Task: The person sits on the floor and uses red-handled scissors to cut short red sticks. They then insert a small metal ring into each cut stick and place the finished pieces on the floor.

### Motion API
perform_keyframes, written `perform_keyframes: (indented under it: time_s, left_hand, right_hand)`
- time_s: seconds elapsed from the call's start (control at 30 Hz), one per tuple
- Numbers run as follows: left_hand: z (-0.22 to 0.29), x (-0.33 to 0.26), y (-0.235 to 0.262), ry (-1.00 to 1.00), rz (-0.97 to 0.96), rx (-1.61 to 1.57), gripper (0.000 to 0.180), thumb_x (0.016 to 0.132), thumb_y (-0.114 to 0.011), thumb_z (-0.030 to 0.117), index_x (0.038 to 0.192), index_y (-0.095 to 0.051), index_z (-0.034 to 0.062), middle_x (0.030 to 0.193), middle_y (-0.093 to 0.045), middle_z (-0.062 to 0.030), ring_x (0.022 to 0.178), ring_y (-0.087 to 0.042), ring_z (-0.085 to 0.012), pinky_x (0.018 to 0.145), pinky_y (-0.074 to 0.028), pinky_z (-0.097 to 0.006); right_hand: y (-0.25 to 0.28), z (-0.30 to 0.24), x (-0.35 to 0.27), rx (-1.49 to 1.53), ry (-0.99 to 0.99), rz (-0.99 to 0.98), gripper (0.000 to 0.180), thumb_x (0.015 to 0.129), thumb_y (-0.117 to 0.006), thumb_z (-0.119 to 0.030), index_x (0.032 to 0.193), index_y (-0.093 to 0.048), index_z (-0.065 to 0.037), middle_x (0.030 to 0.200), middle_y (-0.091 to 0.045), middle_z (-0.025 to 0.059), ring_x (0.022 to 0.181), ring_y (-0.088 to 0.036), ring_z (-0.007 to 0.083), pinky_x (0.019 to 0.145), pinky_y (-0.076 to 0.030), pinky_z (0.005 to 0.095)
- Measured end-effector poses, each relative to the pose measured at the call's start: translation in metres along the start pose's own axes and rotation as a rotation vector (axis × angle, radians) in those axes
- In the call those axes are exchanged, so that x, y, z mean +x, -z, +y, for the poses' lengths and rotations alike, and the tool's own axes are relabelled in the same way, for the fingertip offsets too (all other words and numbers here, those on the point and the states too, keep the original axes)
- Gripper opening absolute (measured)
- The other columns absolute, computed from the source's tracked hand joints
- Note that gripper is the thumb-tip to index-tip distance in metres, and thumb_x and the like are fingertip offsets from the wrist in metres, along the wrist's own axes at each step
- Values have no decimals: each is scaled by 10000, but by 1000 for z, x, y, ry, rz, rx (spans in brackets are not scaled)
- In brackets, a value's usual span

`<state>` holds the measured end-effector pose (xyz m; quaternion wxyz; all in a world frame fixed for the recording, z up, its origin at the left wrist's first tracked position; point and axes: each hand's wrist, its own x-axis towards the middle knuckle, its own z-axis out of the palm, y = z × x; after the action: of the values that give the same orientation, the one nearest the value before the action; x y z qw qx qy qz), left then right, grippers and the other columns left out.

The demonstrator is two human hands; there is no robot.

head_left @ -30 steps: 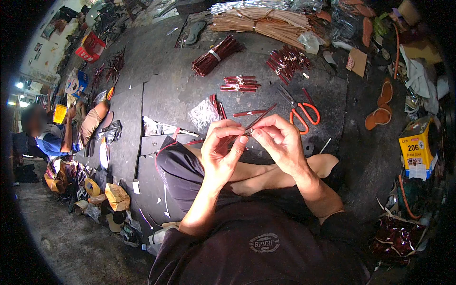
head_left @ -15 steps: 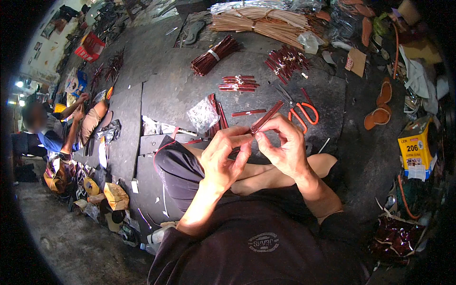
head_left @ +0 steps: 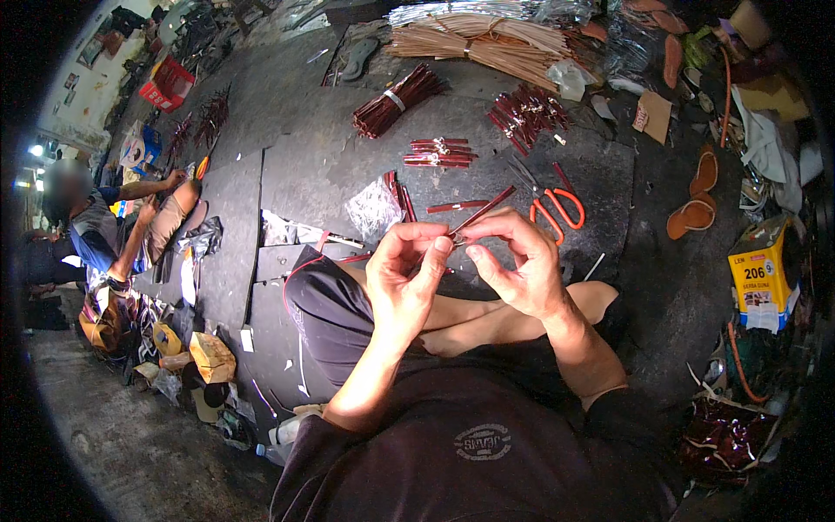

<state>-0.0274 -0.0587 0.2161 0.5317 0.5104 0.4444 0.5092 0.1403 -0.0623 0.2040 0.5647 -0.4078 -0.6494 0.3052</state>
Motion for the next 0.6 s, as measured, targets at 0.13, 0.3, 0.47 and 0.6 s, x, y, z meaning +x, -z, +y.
perform_keyframes:
  time_s: [0.13, 0.3, 0.47, 0.6]
  left_hand:
    - [-6, 4, 4, 36, -86, -124, 135, 921, -680, 85, 1009, -608, 13, 860, -658, -19, 757, -583, -56, 699, -470, -187]
    - [-10, 5, 3, 75, -90, -170, 116, 937, -659, 90, 996, -602, 8, 851, -655, -24, 751, -583, -63, 698, -483, -208]
    - [-11, 6, 4, 115, -116, -127, 135, 948, -644, 106, 1024, -613, -1, 870, -666, -37, 766, -602, -77, 706, -507, -228]
    - [-13, 10, 9, 42, -123, 18, 184, 950, -643, 119, 1085, -628, -5, 902, -677, -46, 785, -612, -83, 710, -509, -226]
  right_hand:
    - [5, -1, 2, -64, 21, -62, 182, 796, -738, -5, 945, -635, -30, 909, -680, 106, 849, -673, 248, 754, -515, 345]
    - [7, -3, 1, -127, 45, -102, 156, 809, -733, -18, 929, -636, -37, 871, -677, 93, 801, -670, 239, 713, -506, 338]
    - [9, -7, 1, -76, -83, -140, 111, 866, -699, -66, 940, -625, -28, 869, -670, 69, 795, -661, 201, 737, -512, 319]
    - [19, 9, -1, 700, -608, -181, 115, 924, -649, -99, 989, -592, -23, 926, -622, 58, 867, -612, 121, 801, -500, 275]
